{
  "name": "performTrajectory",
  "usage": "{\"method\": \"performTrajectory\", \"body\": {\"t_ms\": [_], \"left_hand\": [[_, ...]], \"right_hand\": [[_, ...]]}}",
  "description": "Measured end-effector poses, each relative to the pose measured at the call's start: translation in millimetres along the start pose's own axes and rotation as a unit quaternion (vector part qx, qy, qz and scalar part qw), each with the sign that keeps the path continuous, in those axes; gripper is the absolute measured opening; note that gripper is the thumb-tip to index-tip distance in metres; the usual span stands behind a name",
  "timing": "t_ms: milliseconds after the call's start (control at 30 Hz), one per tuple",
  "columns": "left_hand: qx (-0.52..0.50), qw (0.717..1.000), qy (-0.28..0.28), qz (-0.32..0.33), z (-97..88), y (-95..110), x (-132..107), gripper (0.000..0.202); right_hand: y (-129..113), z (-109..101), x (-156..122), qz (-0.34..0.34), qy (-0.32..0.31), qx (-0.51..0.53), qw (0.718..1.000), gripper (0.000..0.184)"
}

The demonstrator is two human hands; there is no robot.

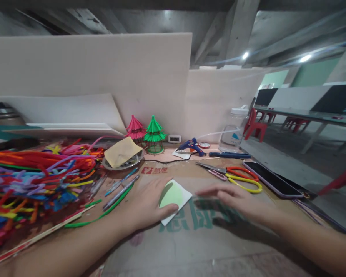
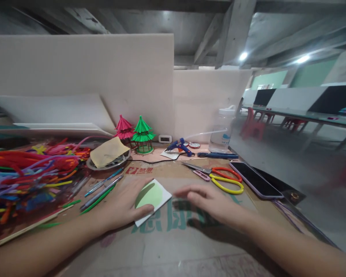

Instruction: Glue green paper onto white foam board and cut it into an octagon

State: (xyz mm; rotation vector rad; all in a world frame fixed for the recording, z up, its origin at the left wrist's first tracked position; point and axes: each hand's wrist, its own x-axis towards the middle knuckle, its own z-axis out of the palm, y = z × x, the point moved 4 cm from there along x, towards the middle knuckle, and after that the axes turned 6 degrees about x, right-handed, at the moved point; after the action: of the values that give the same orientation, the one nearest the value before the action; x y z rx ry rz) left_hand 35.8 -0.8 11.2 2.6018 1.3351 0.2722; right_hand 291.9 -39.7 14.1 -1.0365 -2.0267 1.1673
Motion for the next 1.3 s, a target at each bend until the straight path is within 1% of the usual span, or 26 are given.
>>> {"method": "performTrajectory", "body": {"t_ms": [33,67,100,167,233,300,433,533,567,600,633,700,733,800,833,867,900,933,967,1000,1033,1100,1133,1167,1200,1300], "left_hand": [[-0.001,1.000,0.003,0.001,0.4,-3,2,0.082],[-0.001,1.000,0.008,0.002,0.6,-6,5,0.082],[0.000,1.000,0.012,0.004,0.7,-9,8,0.081],[-0.002,1.000,0.020,0.007,0.7,-15,13,0.080],[-0.009,1.000,0.023,0.013,0.7,-20,18,0.079],[-0.017,0.999,0.024,0.019,0.7,-24,21,0.077],[-0.025,0.999,0.033,0.023,0.7,-25,22,0.072],[-0.030,0.999,0.036,0.022,1.1,-25,21,0.070],[-0.028,0.999,0.036,0.019,1.2,-25,20,0.069],[-0.027,0.999,0.035,0.016,1.2,-26,20,0.069],[-0.025,0.999,0.034,0.013,1.3,-26,20,0.068],[-0.027,0.999,0.030,0.011,1.3,-26,19,0.067],[-0.028,0.999,0.029,0.012,1.3,-26,19,0.066],[-0.028,0.999,0.032,0.015,1.2,-26,19,0.065],[-0.026,0.999,0.034,0.015,1.2,-26,19,0.065],[-0.025,0.999,0.034,0.015,1.3,-26,19,0.065],[-0.024,0.999,0.034,0.016,1.6,-26,19,0.065],[-0.024,0.999,0.033,0.018,1.8,-26,19,0.066],[-0.024,0.999,0.033,0.020,2.0,-25,19,0.066],[-0.024,0.999,0.032,0.022,2.2,-25,19,0.066],[-0.025,0.999,0.033,0.023,2.2,-25,19,0.066],[-0.024,0.999,0.033,0.022,2.2,-25,19,0.065],[-0.024,0.999,0.033,0.023,2.3,-25,19,0.065],[-0.025,0.999,0.032,0.023,2.4,-25,19,0.064],[-0.025,0.999,0.032,0.024,2.4,-25,19,0.064],[-0.028,0.999,0.033,0.027,2.7,-24,19,0.064]], "right_hand": [[5,-5,10,-0.007,0.048,-0.036,0.998,0.053],[10,-8,20,-0.016,0.074,-0.096,0.993,0.055],[14,-8,30,-0.024,0.066,-0.158,0.985,0.060],[24,-5,50,-0.032,0.013,-0.250,0.968,0.067],[28,0,62,-0.040,-0.032,-0.288,0.956,0.068],[26,3,64,-0.050,-0.054,-0.290,0.954,0.065],[14,7,44,-0.052,-0.086,-0.244,0.965,0.058],[13,8,21,-0.033,-0.083,-0.154,0.984,0.047],[14,8,15,-0.026,-0.080,-0.101,0.991,0.044],[15,8,8,-0.019,-0.084,-0.032,0.996,0.047],[16,9,3,-0.015,-0.094,0.053,0.994,0.056],[13,12,-3,-0.018,-0.100,0.199,0.975,0.067],[10,12,-4,-0.022,-0.088,0.231,0.969,0.064],[3,16,-3,-0.022,-0.057,0.203,0.977,0.045],[0,21,-2,-0.017,-0.058,0.181,0.982,0.040],[-4,28,-1,-0.013,-0.082,0.183,0.980,0.043],[-8,35,-1,-0.015,-0.108,0.225,0.968,0.057],[-11,41,0,-0.017,-0.112,0.275,0.955,0.067],[-13,45,0,-0.016,-0.104,0.312,0.944,0.070],[-13,47,0,0.000,-0.078,0.300,0.951,0.065],[-14,52,-1,0.015,-0.087,0.274,0.958,0.060],[-19,60,-4,0.038,-0.136,0.238,0.961,0.057],[-23,63,-6,0.041,-0.168,0.244,0.954,0.060],[-27,65,-7,0.037,-0.182,0.252,0.950,0.063],[-31,65,-8,0.027,-0.180,0.255,0.950,0.063],[-36,64,-13,0.002,-0.151,0.213,0.965,0.057]]}}
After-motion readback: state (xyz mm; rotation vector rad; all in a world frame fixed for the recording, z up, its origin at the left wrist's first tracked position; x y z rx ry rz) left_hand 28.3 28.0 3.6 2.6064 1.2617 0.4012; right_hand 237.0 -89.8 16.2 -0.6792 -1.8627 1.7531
